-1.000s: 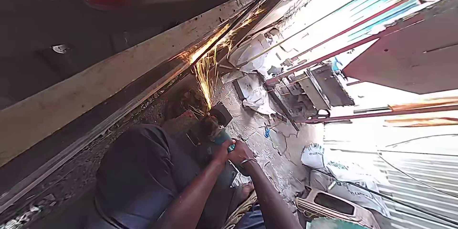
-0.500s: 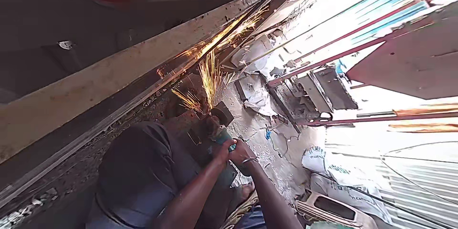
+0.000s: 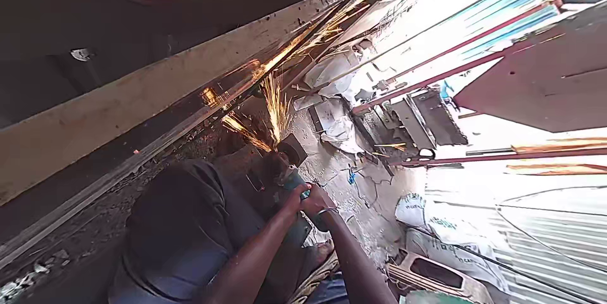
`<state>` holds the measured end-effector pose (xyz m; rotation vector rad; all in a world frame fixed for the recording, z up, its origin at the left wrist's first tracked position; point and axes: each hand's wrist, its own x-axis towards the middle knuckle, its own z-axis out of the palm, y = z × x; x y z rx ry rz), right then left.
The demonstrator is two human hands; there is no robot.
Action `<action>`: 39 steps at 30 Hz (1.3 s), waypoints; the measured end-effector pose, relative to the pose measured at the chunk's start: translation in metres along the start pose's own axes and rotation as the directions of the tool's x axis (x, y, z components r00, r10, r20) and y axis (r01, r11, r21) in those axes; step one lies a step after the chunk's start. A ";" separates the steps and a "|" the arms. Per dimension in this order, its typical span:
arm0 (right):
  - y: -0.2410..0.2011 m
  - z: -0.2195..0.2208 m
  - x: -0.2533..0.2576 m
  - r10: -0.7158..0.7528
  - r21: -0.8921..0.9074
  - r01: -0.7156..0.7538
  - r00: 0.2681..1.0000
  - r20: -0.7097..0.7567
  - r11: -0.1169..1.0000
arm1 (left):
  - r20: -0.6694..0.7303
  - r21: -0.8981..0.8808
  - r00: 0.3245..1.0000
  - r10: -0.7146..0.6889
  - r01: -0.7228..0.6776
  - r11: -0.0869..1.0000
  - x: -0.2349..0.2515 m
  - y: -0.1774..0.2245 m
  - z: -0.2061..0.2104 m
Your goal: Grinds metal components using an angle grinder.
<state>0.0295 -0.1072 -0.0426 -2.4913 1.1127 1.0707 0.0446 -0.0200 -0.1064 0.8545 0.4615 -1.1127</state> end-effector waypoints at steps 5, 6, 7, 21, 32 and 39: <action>0.002 0.002 0.007 0.013 -0.016 -0.013 0.999 -0.033 1.000 | -0.016 0.019 0.999 0.044 -0.044 0.999 0.013 -0.007 -0.003; 0.002 0.003 0.005 0.016 -0.027 -0.017 0.999 -0.049 0.999 | -0.005 0.015 0.998 0.064 -0.063 0.998 0.013 -0.009 -0.003; 0.002 0.005 0.002 0.021 -0.028 -0.022 0.998 -0.052 0.999 | 0.012 0.014 0.998 0.063 -0.063 0.998 0.014 -0.012 -0.005; 0.001 0.005 0.001 -0.001 -0.027 -0.001 0.999 -0.051 1.000 | -0.054 0.001 0.997 0.049 -0.049 0.999 -0.010 0.010 0.002; -0.001 -0.003 0.004 0.011 -0.020 -0.011 1.000 -0.005 1.000 | -0.083 -0.069 0.996 0.012 -0.018 0.997 0.007 -0.001 0.004; -0.002 0.006 -0.007 0.030 -0.027 -0.032 0.998 -0.049 0.999 | -0.075 -0.045 0.995 0.070 -0.074 0.996 -0.004 0.001 -0.002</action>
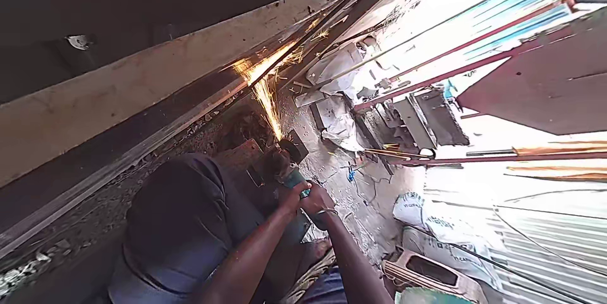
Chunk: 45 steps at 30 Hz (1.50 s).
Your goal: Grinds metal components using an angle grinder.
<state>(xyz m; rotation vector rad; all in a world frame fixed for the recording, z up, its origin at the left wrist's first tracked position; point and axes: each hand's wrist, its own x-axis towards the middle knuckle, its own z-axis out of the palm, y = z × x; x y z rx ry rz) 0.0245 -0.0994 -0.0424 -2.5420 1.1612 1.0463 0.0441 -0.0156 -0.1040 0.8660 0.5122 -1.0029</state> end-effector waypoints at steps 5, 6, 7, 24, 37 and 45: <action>0.001 -0.007 0.009 -0.029 0.015 0.029 0.999 0.042 0.999 | -0.051 -0.014 0.997 -0.063 0.063 0.998 -0.003 0.011 0.008; 0.001 -0.006 0.011 -0.037 0.019 0.036 0.999 0.039 0.999 | -0.049 0.011 0.996 -0.072 0.072 0.997 0.002 0.007 0.006; 0.003 -0.005 0.011 -0.040 0.022 0.039 0.999 0.036 0.999 | -0.048 0.035 0.996 -0.076 0.078 0.996 0.008 0.001 0.003; 0.008 0.005 0.013 -0.018 0.019 0.018 1.000 -0.008 1.000 | -0.043 0.094 0.999 -0.014 0.018 0.995 0.012 -0.007 0.000; 0.004 -0.004 0.014 -0.065 0.030 0.064 0.997 0.030 0.997 | -0.068 0.068 0.994 -0.086 0.090 0.994 0.008 0.002 0.004; 0.004 -0.002 0.008 -0.023 0.013 0.022 0.999 0.034 1.000 | -0.032 0.085 0.998 -0.056 0.059 0.995 0.006 -0.002 0.001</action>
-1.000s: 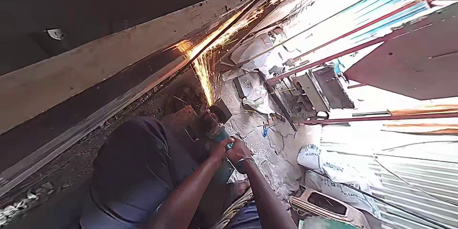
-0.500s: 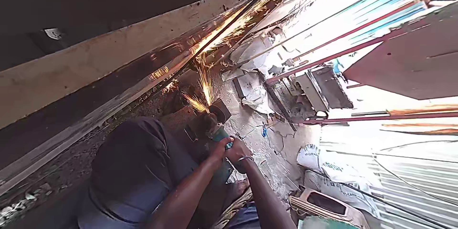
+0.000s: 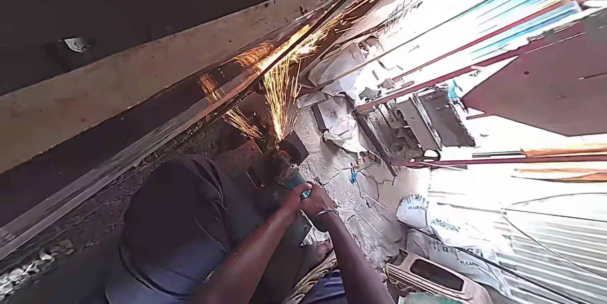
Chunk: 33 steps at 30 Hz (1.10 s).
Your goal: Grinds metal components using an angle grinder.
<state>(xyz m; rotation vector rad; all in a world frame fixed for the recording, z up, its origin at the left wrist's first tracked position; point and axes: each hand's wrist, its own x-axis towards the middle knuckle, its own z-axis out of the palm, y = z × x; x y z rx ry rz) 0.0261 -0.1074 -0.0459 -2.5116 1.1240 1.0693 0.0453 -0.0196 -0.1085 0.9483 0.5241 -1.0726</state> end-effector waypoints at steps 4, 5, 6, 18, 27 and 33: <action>0.004 -0.002 0.011 -0.037 0.027 0.036 0.999 0.010 0.999 | 0.002 0.025 1.000 -0.005 0.005 1.000 0.009 -0.003 0.003; 0.005 0.000 0.012 -0.035 0.026 0.034 0.999 0.004 0.999 | 0.006 0.019 1.000 -0.007 0.007 1.000 0.009 -0.004 0.003; 0.004 0.001 0.011 -0.028 0.020 0.028 1.000 -0.001 0.999 | 0.005 0.006 1.000 -0.011 0.011 1.000 0.009 -0.004 0.003; 0.005 0.003 0.004 -0.022 0.007 0.022 1.000 0.005 1.000 | 0.006 0.034 1.000 0.018 -0.019 0.999 0.012 -0.012 -0.002; -0.003 0.002 -0.003 0.007 -0.015 -0.008 0.999 -0.039 1.000 | 0.131 0.023 0.991 -0.036 0.033 0.999 0.000 -0.001 -0.002; -0.001 0.000 -0.002 0.010 -0.022 -0.010 1.000 -0.008 1.000 | 0.020 -0.072 1.000 -0.006 0.008 0.997 -0.005 0.001 0.003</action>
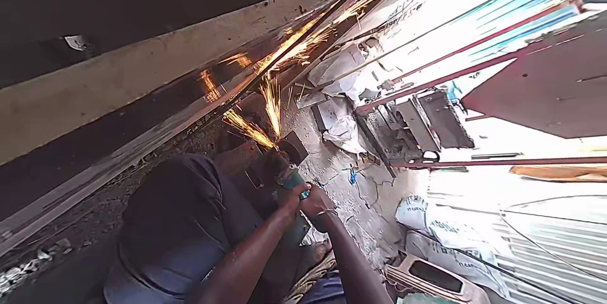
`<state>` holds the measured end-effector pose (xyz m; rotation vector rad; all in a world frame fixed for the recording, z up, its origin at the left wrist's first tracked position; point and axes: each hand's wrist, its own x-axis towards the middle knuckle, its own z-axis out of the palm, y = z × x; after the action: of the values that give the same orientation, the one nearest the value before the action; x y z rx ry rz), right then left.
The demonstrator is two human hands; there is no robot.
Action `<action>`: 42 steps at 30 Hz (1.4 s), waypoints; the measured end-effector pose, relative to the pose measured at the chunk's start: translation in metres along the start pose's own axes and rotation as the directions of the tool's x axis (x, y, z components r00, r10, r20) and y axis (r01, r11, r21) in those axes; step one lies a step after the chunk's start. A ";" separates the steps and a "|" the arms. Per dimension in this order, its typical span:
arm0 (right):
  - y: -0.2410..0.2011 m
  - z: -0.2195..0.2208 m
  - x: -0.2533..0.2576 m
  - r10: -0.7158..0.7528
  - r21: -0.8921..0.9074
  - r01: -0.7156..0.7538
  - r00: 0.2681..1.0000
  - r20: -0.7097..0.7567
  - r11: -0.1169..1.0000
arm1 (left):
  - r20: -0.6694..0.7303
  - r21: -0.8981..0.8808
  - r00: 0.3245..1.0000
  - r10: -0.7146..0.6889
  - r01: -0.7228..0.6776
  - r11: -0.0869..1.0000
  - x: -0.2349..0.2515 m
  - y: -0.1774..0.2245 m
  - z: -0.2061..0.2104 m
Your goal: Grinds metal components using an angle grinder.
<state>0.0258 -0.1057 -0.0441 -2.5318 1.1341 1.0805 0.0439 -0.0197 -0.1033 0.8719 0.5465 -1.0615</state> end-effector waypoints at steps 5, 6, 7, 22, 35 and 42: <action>0.001 -0.002 0.007 -0.014 0.004 0.014 1.000 0.014 1.000 | 0.023 0.063 0.999 -0.044 0.042 0.997 0.000 0.005 0.001; 0.000 -0.002 0.006 -0.013 0.011 0.013 1.000 0.003 1.000 | 0.036 0.063 0.998 -0.045 0.043 0.997 0.000 0.005 0.001; -0.001 -0.001 0.004 -0.001 0.006 0.001 1.000 -0.003 1.000 | 0.039 0.056 0.998 -0.046 0.044 0.997 -0.002 0.005 0.001; 0.067 0.006 -0.024 -0.212 0.445 0.375 0.903 -0.374 0.813 | 0.171 0.277 0.972 0.164 -0.207 0.938 -0.038 0.003 0.035; 0.104 0.006 -0.020 -0.195 0.613 0.463 0.870 -0.454 0.640 | 0.475 0.353 0.868 0.147 -0.340 0.871 -0.025 -0.010 0.044; 0.101 0.000 -0.006 -0.240 0.644 0.441 0.894 -0.379 0.625 | 0.414 0.451 0.902 0.118 -0.316 0.835 -0.024 0.002 0.044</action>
<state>-0.0476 -0.1724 -0.0263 -2.1118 0.8209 0.1250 0.0355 -0.0434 -0.0596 1.1292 -0.1753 -1.1375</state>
